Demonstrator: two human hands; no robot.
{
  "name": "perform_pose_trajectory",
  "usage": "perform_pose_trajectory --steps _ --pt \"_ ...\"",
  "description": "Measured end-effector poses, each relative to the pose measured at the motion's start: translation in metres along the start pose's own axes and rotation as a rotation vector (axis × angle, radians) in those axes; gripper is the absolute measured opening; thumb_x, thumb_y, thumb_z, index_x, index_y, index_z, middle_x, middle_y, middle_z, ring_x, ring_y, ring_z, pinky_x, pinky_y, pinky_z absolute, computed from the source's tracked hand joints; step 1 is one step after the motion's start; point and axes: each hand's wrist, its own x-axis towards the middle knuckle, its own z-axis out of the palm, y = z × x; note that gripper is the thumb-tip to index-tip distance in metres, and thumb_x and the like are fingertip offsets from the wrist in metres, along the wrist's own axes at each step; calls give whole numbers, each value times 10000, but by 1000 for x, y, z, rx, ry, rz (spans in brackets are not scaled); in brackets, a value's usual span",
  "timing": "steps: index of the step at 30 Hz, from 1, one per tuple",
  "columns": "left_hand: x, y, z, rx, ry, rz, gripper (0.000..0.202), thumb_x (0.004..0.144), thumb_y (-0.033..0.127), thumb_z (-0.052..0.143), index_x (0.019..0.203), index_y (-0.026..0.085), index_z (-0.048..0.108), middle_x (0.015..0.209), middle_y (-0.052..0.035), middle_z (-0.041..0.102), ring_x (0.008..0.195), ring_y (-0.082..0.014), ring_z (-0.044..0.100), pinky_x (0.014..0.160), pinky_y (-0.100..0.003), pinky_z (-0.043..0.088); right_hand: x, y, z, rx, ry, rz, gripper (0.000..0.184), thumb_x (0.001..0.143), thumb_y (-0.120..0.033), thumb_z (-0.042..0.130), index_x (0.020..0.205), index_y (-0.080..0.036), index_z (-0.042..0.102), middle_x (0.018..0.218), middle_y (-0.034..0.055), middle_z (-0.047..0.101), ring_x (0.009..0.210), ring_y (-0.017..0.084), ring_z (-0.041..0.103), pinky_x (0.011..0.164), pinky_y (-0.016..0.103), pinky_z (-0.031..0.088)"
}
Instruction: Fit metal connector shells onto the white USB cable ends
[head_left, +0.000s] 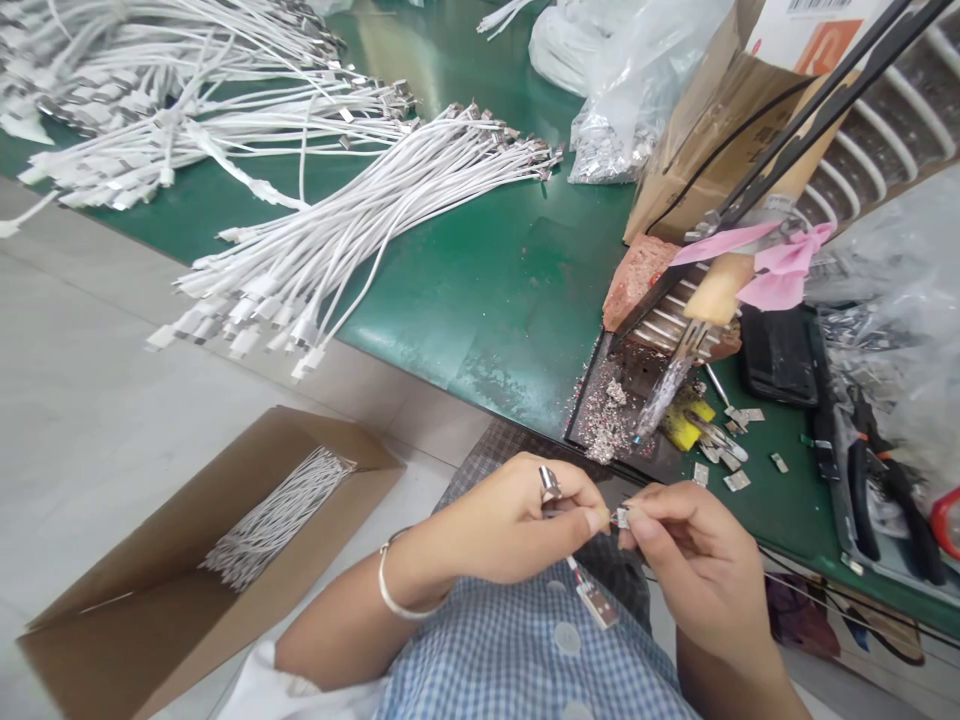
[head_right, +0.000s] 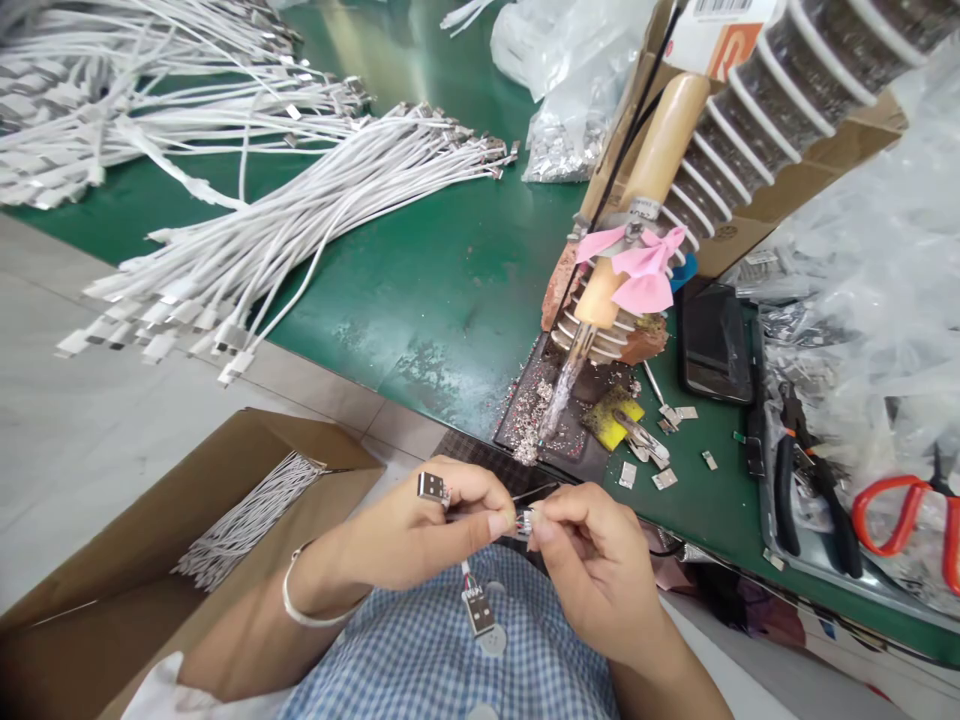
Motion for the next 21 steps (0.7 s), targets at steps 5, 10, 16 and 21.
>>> perform_pose_trajectory --steps 5,10,16,21 --pt "2 0 3 11 54 -29 199 914 255 540 765 140 605 583 54 452 521 -73 356 474 -185 305 -2 1 2 -66 57 -2 135 926 -115 603 937 -240 653 712 -27 679 593 101 646 545 175 526" --pt "4 5 2 22 63 -39 201 909 245 508 758 137 585 596 53 451 531 -72 353 474 -180 302 -2 3 3 -116 72 1 131 930 -128 605 934 -250 652 714 -41 667 616 95 644 568 168 521" --pt "5 2 7 188 168 94 138 855 110 512 735 148 569 581 72 475 515 -54 387 497 -159 324 -2 6 7 -147 128 4 117 928 -151 625 964 -258 658 742 -38 682 612 93 662 565 161 540" --pt "6 3 9 264 237 132 132 848 113 535 735 144 597 568 73 465 511 -57 379 495 -166 313 -3 9 8 -160 171 7 117 916 -164 644 973 -257 684 760 -23 699 635 114 689 583 188 564"
